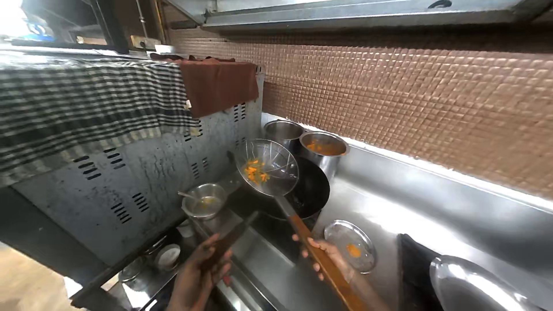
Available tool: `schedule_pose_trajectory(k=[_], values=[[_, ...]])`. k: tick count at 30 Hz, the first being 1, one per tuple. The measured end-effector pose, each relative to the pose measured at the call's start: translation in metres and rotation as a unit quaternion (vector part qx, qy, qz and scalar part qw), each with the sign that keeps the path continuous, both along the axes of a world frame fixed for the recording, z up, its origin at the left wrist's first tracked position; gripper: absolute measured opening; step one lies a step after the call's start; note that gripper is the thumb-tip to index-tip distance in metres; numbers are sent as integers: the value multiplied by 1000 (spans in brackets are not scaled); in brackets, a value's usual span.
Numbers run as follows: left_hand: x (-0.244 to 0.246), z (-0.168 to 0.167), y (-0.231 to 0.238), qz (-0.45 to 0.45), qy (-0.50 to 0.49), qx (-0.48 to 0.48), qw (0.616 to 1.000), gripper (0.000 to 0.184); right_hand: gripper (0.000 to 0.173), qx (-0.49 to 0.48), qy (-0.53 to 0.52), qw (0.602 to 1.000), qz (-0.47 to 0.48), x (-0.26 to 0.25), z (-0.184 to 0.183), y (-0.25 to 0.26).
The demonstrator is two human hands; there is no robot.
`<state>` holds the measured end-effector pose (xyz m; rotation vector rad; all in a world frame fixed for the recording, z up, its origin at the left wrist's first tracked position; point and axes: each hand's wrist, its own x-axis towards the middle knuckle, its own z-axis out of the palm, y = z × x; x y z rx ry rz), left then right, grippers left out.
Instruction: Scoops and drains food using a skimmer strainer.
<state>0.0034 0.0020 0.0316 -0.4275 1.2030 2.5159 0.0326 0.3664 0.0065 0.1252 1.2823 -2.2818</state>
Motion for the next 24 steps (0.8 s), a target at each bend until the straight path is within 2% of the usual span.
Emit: schedule_pose_trajectory(k=[2, 5, 7, 12, 16, 20, 24], values=[[16, 2, 11, -22, -23, 0, 1000, 35, 43, -4, -16, 1000, -25, 10, 8, -25], [34, -3, 23, -120, -9, -11, 993, 41, 37, -32, -31, 997, -71, 22, 15, -69], [41, -5, 28, -167, -5, -12, 986, 38, 35, -61, -20, 993, -94, 27, 12, -90], [45, -4, 32, -229, 7, 14, 973, 28, 49, -35, 33, 989, -141, 38, 3, -117], [43, -7, 35, -313, 57, -12, 948, 32, 50, -46, 79, 978, -185, 31, 18, -138], [34, -11, 30, -309, 42, -48, 949, 37, 45, -38, 85, 968, -232, 28, 57, -152], [33, -5, 32, -274, -14, 21, 962, 39, 45, -21, 75, 965, -252, 15, 71, -161]])
